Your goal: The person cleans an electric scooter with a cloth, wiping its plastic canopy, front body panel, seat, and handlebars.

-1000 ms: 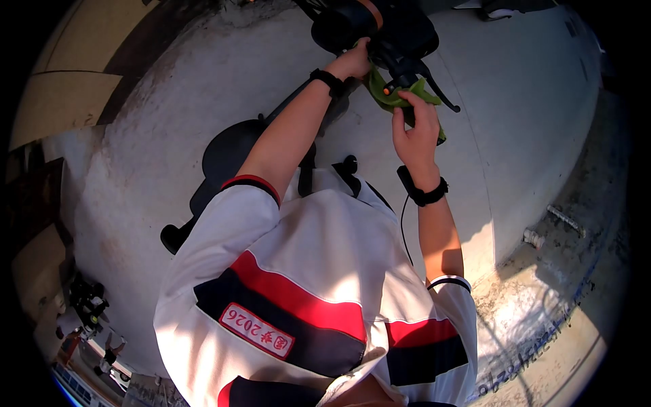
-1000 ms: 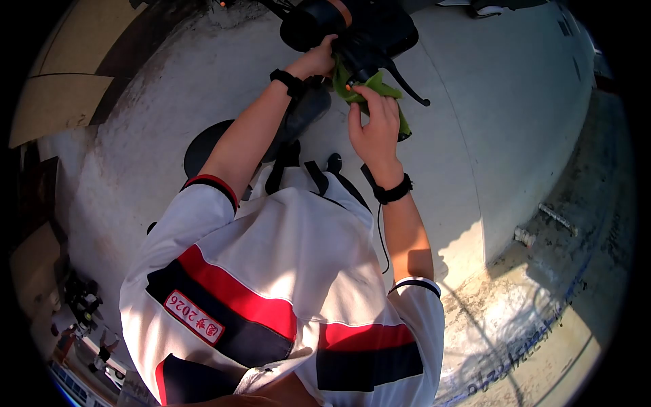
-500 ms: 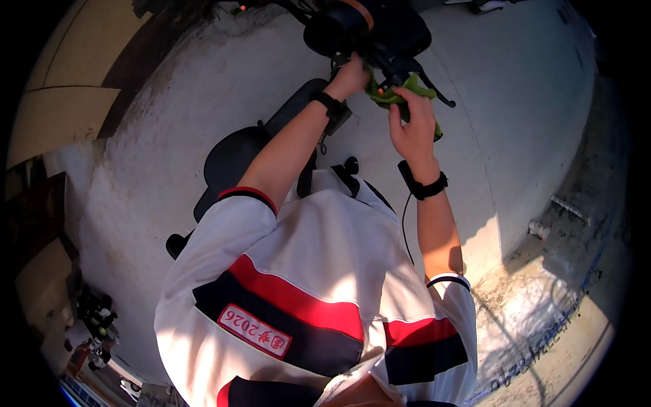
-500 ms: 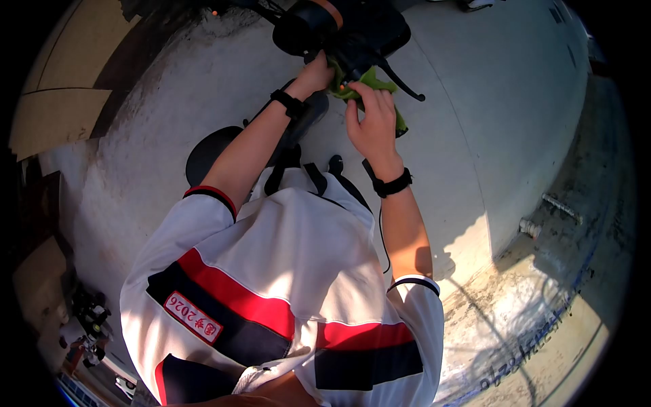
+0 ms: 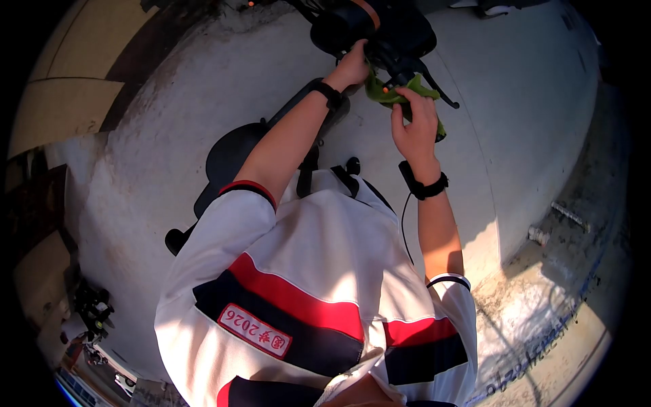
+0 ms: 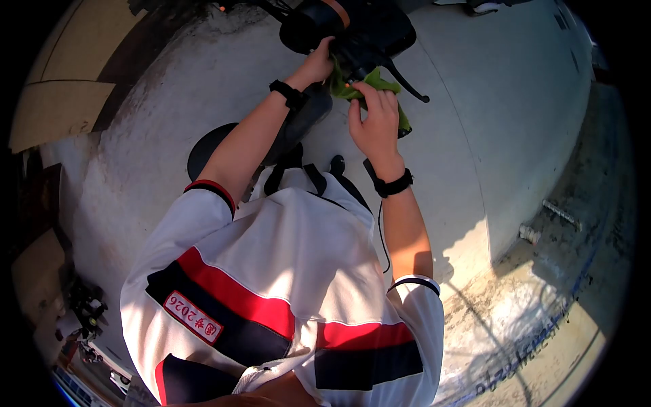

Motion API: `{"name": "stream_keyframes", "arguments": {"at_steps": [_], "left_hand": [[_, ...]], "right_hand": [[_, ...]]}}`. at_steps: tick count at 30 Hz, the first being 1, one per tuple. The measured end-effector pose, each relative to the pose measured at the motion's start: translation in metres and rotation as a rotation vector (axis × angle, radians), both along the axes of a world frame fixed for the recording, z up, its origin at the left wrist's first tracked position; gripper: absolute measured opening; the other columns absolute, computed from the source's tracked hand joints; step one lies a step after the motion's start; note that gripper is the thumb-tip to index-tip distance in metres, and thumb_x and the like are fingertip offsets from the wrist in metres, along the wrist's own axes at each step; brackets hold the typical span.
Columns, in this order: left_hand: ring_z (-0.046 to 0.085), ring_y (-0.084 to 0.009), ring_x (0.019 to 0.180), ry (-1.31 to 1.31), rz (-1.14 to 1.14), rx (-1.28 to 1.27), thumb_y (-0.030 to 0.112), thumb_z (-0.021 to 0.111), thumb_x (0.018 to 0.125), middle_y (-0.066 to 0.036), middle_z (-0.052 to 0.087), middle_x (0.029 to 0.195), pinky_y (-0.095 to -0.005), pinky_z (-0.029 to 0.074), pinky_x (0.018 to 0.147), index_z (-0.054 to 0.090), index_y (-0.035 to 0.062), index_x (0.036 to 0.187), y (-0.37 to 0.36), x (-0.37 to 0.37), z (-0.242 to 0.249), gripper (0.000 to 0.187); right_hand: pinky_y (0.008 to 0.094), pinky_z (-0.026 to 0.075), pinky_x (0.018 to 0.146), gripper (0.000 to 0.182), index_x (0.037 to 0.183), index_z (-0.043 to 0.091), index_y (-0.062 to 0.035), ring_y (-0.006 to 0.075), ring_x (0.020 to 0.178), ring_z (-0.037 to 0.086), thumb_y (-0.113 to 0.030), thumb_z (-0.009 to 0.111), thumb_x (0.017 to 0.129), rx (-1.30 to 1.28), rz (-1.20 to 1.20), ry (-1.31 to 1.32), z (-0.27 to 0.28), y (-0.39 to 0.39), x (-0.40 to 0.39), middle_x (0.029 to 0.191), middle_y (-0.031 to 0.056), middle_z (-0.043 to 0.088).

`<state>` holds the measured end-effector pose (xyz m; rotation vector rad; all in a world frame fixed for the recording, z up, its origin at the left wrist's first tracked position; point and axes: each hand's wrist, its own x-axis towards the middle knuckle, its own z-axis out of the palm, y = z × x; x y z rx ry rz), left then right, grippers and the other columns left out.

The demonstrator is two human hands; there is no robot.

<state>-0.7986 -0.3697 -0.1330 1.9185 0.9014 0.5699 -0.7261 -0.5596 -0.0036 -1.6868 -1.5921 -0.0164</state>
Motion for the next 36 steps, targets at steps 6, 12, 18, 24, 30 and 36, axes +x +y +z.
{"name": "stream_keyframes", "arguments": {"at_steps": [6,12,18,24,30,36], "left_hand": [[0.066,-0.042,0.103,0.178,-0.056,-0.383,0.006,0.061,0.085,-0.029,0.061,0.122,-0.0436,0.054,0.087,0.039,-0.0004,0.14,0.021,0.007,0.035,0.06],[0.063,-0.0445,0.107,0.129,-0.016,-0.316,0.01,0.063,0.083,-0.029,0.064,0.114,-0.0454,0.051,0.091,0.054,-0.0028,0.124,0.029,0.017,0.008,0.044],[0.06,-0.0427,0.115,0.087,0.097,-0.067,0.004,0.057,0.083,-0.029,0.063,0.12,-0.0422,0.05,0.094,0.052,0.0002,0.135,0.001,0.0,0.026,0.053],[0.064,-0.0335,0.113,-0.131,0.123,-0.022,-0.006,0.049,0.084,-0.023,0.065,0.121,-0.0363,0.05,0.094,0.053,0.0012,0.135,0.002,-0.013,0.019,0.052],[0.064,-0.0171,0.107,-0.275,0.033,-0.056,-0.013,0.044,0.087,-0.014,0.065,0.122,-0.0287,0.05,0.089,0.052,0.003,0.136,0.002,-0.023,0.033,0.053],[0.065,-0.0212,0.089,-0.346,-0.042,-0.007,-0.007,0.045,0.088,-0.016,0.067,0.107,-0.0307,0.05,0.082,0.054,0.009,0.135,-0.032,-0.037,0.078,0.05]], "right_hand": [[0.0405,0.045,0.078,0.03,0.11,0.064,-0.0055,0.0322,0.085,0.057,0.001,0.064,0.08,0.006,0.008,-0.006,0.003,0.0,0.002,0.09,0.0111,0.064],[0.0407,0.045,0.078,0.03,0.11,0.064,-0.0054,0.0325,0.086,0.057,0.001,0.063,0.08,0.01,0.031,0.0,-0.001,-0.001,0.003,0.091,0.0114,0.064],[0.0413,0.044,0.078,0.031,0.11,0.063,-0.0048,0.0333,0.086,0.057,0.001,0.063,0.08,0.023,0.049,-0.027,0.0,0.0,0.004,0.092,0.012,0.063],[0.0417,0.044,0.077,0.031,0.11,0.063,-0.0047,0.0337,0.085,0.056,0.002,0.062,0.08,0.036,0.058,-0.042,-0.003,-0.002,0.004,0.09,0.0121,0.063],[0.0412,0.045,0.076,0.031,0.11,0.063,-0.0045,0.0334,0.085,0.056,0.003,0.062,0.08,0.053,0.066,-0.039,-0.004,-0.003,0.004,0.09,0.0122,0.063],[0.0408,0.047,0.074,0.031,0.11,0.063,-0.0039,0.0336,0.083,0.057,0.005,0.06,0.08,0.109,0.089,0.004,-0.001,-0.006,0.004,0.092,0.0129,0.064]]}}
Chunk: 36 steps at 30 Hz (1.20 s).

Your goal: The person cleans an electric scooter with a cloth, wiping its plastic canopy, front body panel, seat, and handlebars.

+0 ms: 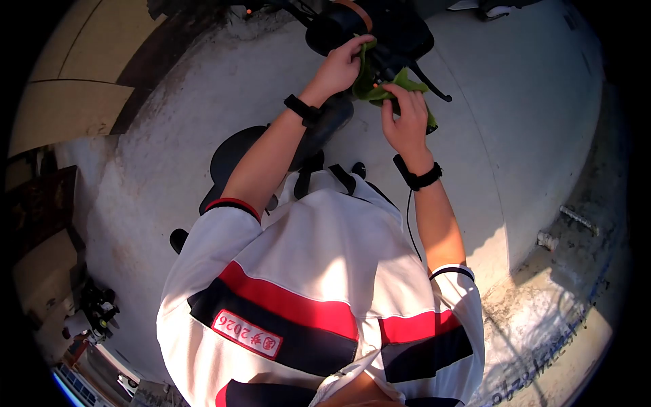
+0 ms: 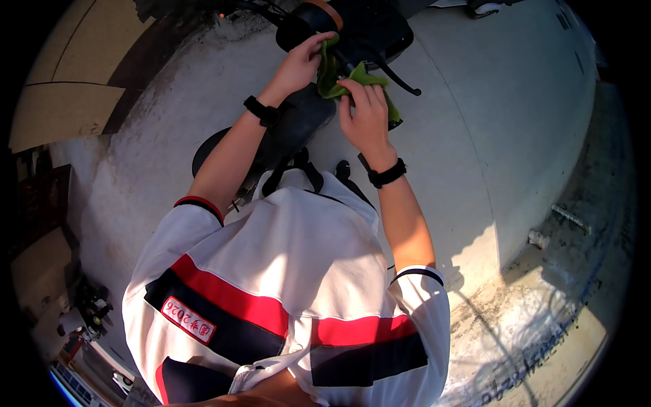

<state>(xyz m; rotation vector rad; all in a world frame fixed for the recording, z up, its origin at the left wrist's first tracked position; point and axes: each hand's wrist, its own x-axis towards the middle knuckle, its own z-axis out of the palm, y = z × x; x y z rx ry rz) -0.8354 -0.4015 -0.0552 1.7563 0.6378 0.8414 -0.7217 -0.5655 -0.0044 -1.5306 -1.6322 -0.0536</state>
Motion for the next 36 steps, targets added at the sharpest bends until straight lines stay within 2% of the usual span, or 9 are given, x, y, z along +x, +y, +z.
{"name": "stream_keyframes", "arguments": {"at_steps": [5,8,11,14,21,26,29,32,36], "left_hand": [[0.063,-0.022,0.073,0.05,-0.054,0.003,-0.003,0.047,0.089,-0.015,0.068,0.093,-0.0331,0.05,0.07,0.053,0.012,0.136,-0.032,-0.011,0.017,0.05],[0.062,-0.0153,0.106,0.077,-0.09,-0.142,-0.01,0.043,0.092,-0.012,0.064,0.122,-0.0279,0.048,0.089,0.051,0.0064,0.138,-0.03,-0.017,0.016,0.049],[0.062,-0.0186,0.067,-0.071,-0.018,-0.061,-0.006,0.047,0.089,-0.014,0.068,0.088,-0.0325,0.05,0.064,0.053,0.0057,0.134,-0.028,-0.025,0.003,0.047],[0.065,-0.0181,0.073,0.055,0.0,0.03,-0.007,0.047,0.089,-0.014,0.07,0.089,-0.0313,0.051,0.068,0.056,0.0034,0.13,-0.023,-0.04,-0.005,0.043],[0.07,-0.0208,0.085,0.009,0.041,-0.152,-0.01,0.045,0.086,-0.014,0.071,0.102,-0.0298,0.053,0.079,0.057,-0.0004,0.127,-0.045,-0.052,-0.001,0.043],[0.07,-0.0215,0.088,-0.08,0.126,-0.323,-0.01,0.044,0.085,-0.019,0.068,0.109,-0.0308,0.053,0.08,0.051,0.0006,0.133,-0.034,-0.064,-0.065,0.05],[0.065,-0.0228,0.109,0.088,0.176,-0.323,-0.012,0.045,0.089,-0.015,0.055,0.135,-0.0324,0.054,0.09,0.042,0.0005,0.141,-0.029,-0.066,-0.069,0.054],[0.069,-0.0279,0.098,0.118,0.297,-0.115,-0.008,0.051,0.087,-0.023,0.064,0.118,-0.0353,0.054,0.08,0.044,0.0036,0.139,-0.024,-0.06,-0.08,0.054],[0.065,-0.0366,0.102,0.133,0.35,0.105,-0.003,0.058,0.087,-0.023,0.065,0.115,-0.0427,0.053,0.08,0.045,0.0076,0.139,-0.014,-0.044,-0.08,0.055]], "right_hand": [[0.0402,0.05,0.073,0.031,0.11,0.063,-0.0034,0.0343,0.084,0.061,0.006,0.059,0.08,0.06,-0.108,0.109,0.002,-0.001,-0.003,0.094,0.014,0.066],[0.04,0.051,0.073,0.029,0.108,0.063,-0.004,0.0344,0.086,0.063,0.006,0.06,0.081,0.096,-0.205,0.146,-0.003,-0.001,-0.003,0.094,0.0143,0.067],[0.0398,0.051,0.074,0.026,0.106,0.062,-0.0053,0.0343,0.087,0.064,0.004,0.061,0.082,0.103,-0.259,0.179,-0.006,-0.003,0.001,0.095,0.0141,0.067],[0.0403,0.051,0.074,0.025,0.106,0.061,-0.0068,0.0343,0.089,0.064,-0.001,0.064,0.083,0.027,-0.291,0.121,-0.006,-0.004,0.004,0.097,0.0131,0.067],[0.0409,0.052,0.074,0.028,0.11,0.059,-0.0087,0.0347,0.089,0.065,-0.008,0.068,0.084,-0.223,-0.256,0.011,-0.002,-0.002,0.004,0.098,0.012,0.067],[0.0414,0.051,0.072,0.029,0.111,0.06,-0.0108,0.0339,0.087,0.064,-0.007,0.065,0.083,-0.286,-0.204,-0.03,0.003,0.0,-0.001,0.094,0.0118,0.067],[0.0423,0.05,0.073,0.031,0.112,0.061,-0.0118,0.0328,0.086,0.063,-0.004,0.063,0.082,-0.301,-0.178,-0.131,0.007,0.001,-0.002,0.091,0.0109,0.067],[0.0426,0.049,0.078,0.033,0.112,0.061,-0.0107,0.0317,0.087,0.062,0.0,0.062,0.081,-0.244,-0.124,-0.172,0.011,0.0,-0.004,0.09,0.01,0.067],[0.0424,0.048,0.081,0.032,0.112,0.061,-0.0098,0.0313,0.087,0.062,0.001,0.06,0.082,-0.211,-0.069,-0.147,0.015,0.003,-0.004,0.089,0.01,0.067]]}}
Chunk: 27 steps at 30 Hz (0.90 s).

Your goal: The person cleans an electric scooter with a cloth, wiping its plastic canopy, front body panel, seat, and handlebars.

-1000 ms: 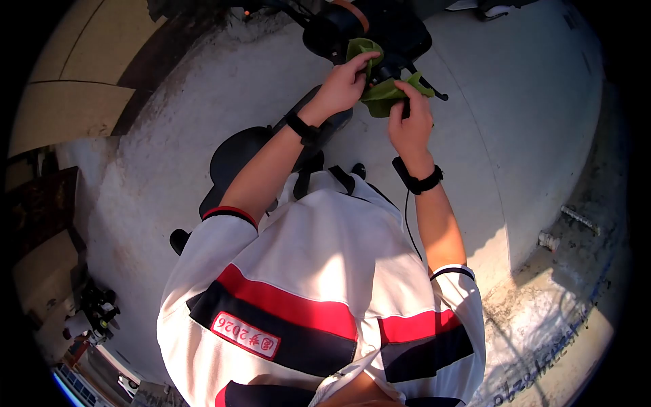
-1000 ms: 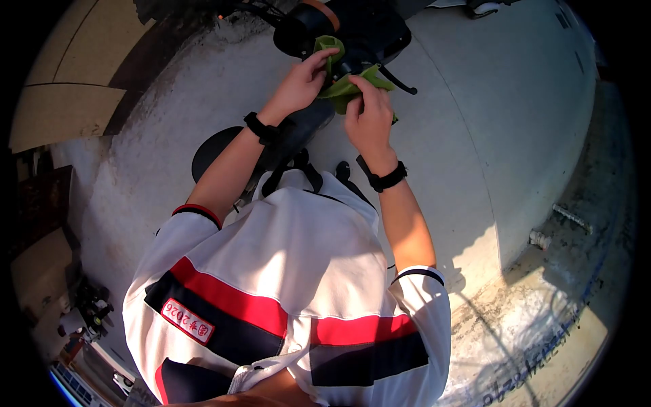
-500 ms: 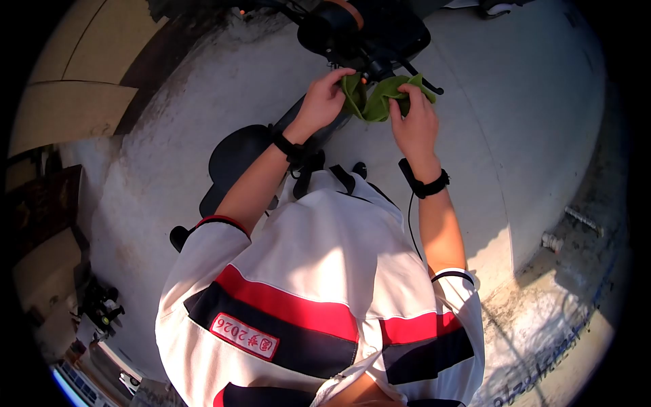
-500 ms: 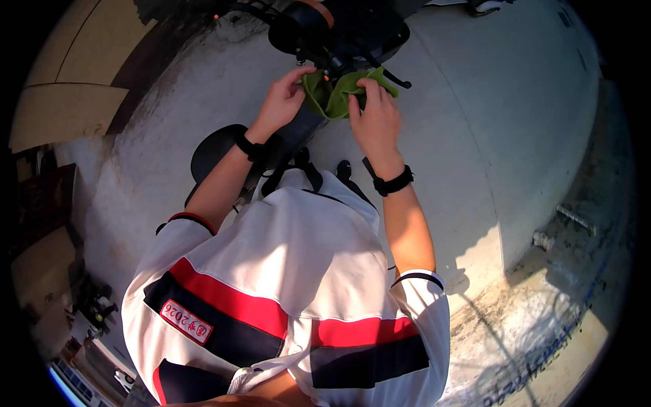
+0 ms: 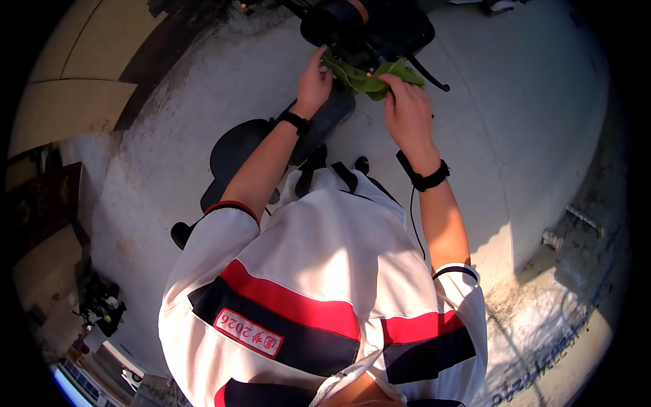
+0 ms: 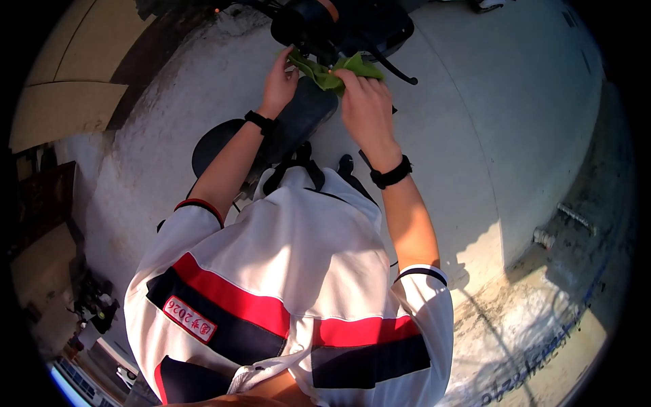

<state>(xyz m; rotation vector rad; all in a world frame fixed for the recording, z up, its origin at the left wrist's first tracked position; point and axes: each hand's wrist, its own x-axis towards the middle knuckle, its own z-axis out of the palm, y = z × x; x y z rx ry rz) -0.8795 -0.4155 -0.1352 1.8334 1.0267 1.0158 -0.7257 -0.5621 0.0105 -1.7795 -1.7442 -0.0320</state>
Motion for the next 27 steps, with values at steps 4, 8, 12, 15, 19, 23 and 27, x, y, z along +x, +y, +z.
{"name": "stream_keyframes", "arguments": {"at_steps": [4,8,12,15,19,23,27], "left_hand": [[0.062,-0.0432,0.099,0.2,-0.085,0.136,0.001,0.065,0.085,-0.024,0.065,0.111,-0.0475,0.052,0.079,0.051,0.0091,0.134,0.011,0.015,0.008,0.051],[0.064,-0.0428,0.089,0.213,-0.073,0.169,0.005,0.07,0.083,-0.025,0.068,0.095,-0.0464,0.052,0.072,0.057,0.0098,0.128,0.031,0.023,-0.004,0.047],[0.068,-0.0398,0.083,0.251,-0.051,0.158,0.007,0.072,0.083,-0.022,0.07,0.09,-0.045,0.055,0.072,0.062,0.0103,0.123,0.035,0.022,-0.003,0.041],[0.07,-0.0357,0.084,0.231,-0.015,0.148,0.009,0.073,0.083,-0.021,0.071,0.091,-0.0424,0.056,0.073,0.065,0.0094,0.121,0.032,0.021,-0.003,0.039],[0.069,-0.0329,0.076,0.099,-0.003,0.134,0.01,0.073,0.084,-0.02,0.07,0.088,-0.04,0.056,0.069,0.065,0.0077,0.118,0.029,0.014,-0.013,0.035],[0.069,-0.0312,0.072,-0.056,-0.052,0.059,0.011,0.07,0.088,-0.019,0.07,0.087,-0.0385,0.055,0.067,0.065,0.0056,0.118,0.029,0.002,-0.014,0.03],[0.068,-0.0325,0.09,-0.097,0.097,-0.066,0.011,0.065,0.092,-0.02,0.068,0.104,-0.0397,0.054,0.075,0.062,0.0045,0.123,0.042,-0.005,0.002,0.032]], "right_hand": [[0.0423,0.048,0.082,0.03,0.112,0.062,-0.0095,0.0307,0.086,0.062,0.0,0.06,0.083,0.014,0.004,-0.031,-0.002,-0.001,0.002,0.088,0.0102,0.067],[0.0416,0.047,0.083,0.029,0.111,0.063,-0.01,0.0301,0.086,0.062,-0.001,0.06,0.084,-0.017,0.0,-0.044,-0.003,0.0,0.002,0.086,0.0099,0.067],[0.041,0.048,0.083,0.028,0.11,0.064,-0.0102,0.0298,0.085,0.062,-0.002,0.061,0.083,-0.001,-0.007,-0.051,-0.005,0.001,0.001,0.085,0.0095,0.067],[0.0407,0.048,0.083,0.028,0.11,0.064,-0.0103,0.0299,0.084,0.062,-0.003,0.062,0.083,0.02,-0.027,-0.073,-0.008,-0.001,0.001,0.085,0.0092,0.066],[0.04,0.049,0.082,0.029,0.11,0.064,-0.0106,0.0299,0.084,0.062,-0.003,0.062,0.083,0.063,-0.03,-0.097,-0.009,0.0,0.004,0.084,0.0087,0.066],[0.0394,0.048,0.078,0.029,0.108,0.065,-0.0104,0.0303,0.081,0.061,0.0,0.063,0.081,0.101,-0.041,-0.053,-0.009,0.0,0.005,0.082,0.0086,0.065],[0.0391,0.047,0.075,0.028,0.105,0.067,-0.0099,0.0301,0.077,0.06,0.002,0.064,0.08,0.173,-0.129,0.086,-0.013,-0.004,0.005,0.081,0.0084,0.065]]}}
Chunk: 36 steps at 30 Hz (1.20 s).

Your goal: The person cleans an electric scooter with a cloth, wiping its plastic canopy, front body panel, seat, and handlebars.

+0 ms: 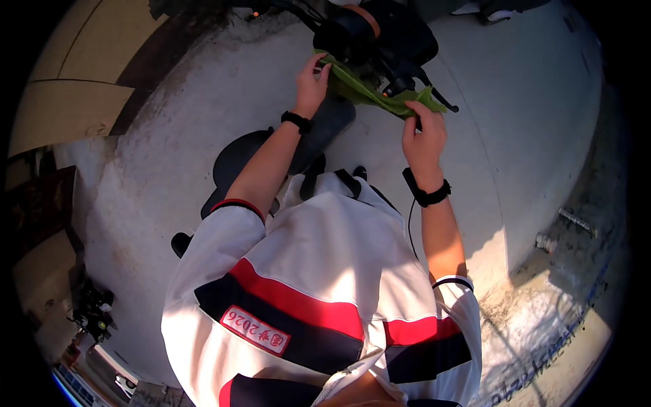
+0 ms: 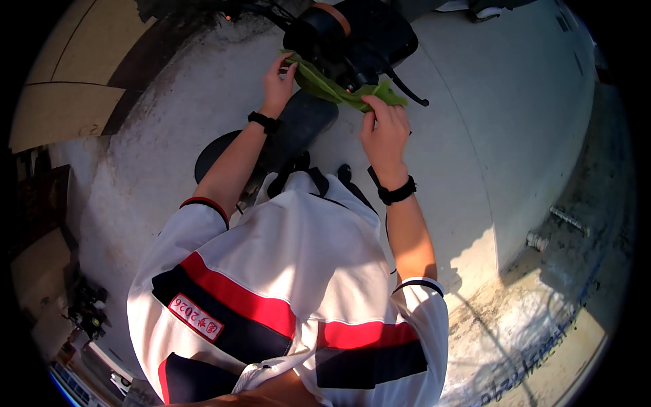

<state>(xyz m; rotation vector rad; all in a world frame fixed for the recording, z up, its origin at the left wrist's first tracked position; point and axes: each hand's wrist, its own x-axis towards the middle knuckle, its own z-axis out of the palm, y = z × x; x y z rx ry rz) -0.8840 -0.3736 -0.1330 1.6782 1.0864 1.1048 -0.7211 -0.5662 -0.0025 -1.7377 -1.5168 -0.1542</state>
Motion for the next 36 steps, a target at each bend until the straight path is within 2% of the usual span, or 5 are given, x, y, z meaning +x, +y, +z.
{"name": "stream_keyframes", "arguments": {"at_steps": [5,11,24,32,36], "left_hand": [[0.057,-0.0399,0.116,0.2,0.018,0.055,0.011,0.055,0.097,-0.028,0.055,0.129,-0.0457,0.046,0.095,0.042,-0.0034,0.14,0.008,0.008,0.004,0.047],[0.025,-0.0528,0.139,0.421,-0.07,0.307,0.024,0.055,0.098,-0.039,0.028,0.147,-0.0504,0.024,0.116,0.015,-0.016,0.147,0.007,0.036,-0.022,0.075],[0.022,-0.0498,0.142,0.589,-0.276,0.624,0.03,0.056,0.096,-0.034,0.032,0.146,-0.0539,0.022,0.117,0.02,-0.0079,0.15,0.02,0.067,-0.002,0.075],[0.028,-0.0436,0.142,0.523,-0.446,0.54,0.029,0.056,0.097,-0.027,0.037,0.145,-0.0495,0.023,0.118,0.024,-0.0035,0.151,-0.017,0.025,-0.001,0.07],[0.026,-0.0491,0.14,0.464,-0.446,0.473,0.029,0.055,0.098,-0.03,0.034,0.147,-0.0511,0.021,0.118,0.019,-0.0014,0.153,-0.006,0.022,-0.006,0.072]], "right_hand": [[0.0397,0.047,0.075,0.029,0.109,0.065,-0.0077,0.0313,0.082,0.06,0.0,0.065,0.081,0.046,-0.055,-0.047,0.009,0.001,-0.003,0.085,0.0095,0.066],[0.042,0.049,0.078,0.032,0.114,0.061,-0.005,0.0338,0.089,0.059,-0.005,0.066,0.083,-0.078,-0.09,-0.062,0.015,0.013,-0.005,0.095,0.0128,0.065],[0.0398,0.051,0.074,0.028,0.11,0.063,-0.0071,0.032,0.089,0.06,-0.008,0.064,0.082,-0.127,-0.23,-0.179,0.006,0.007,0.004,0.094,0.0108,0.064],[0.0399,0.052,0.069,0.025,0.106,0.065,-0.0087,0.0318,0.086,0.06,-0.008,0.064,0.08,-0.087,-0.254,-0.214,0.005,0.007,0.004,0.093,0.0094,0.064],[0.0401,0.051,0.07,0.024,0.104,0.066,-0.0088,0.0321,0.084,0.061,-0.008,0.064,0.08,-0.084,-0.263,-0.189,0.004,0.008,0.003,0.091,0.0094,0.065]]}}
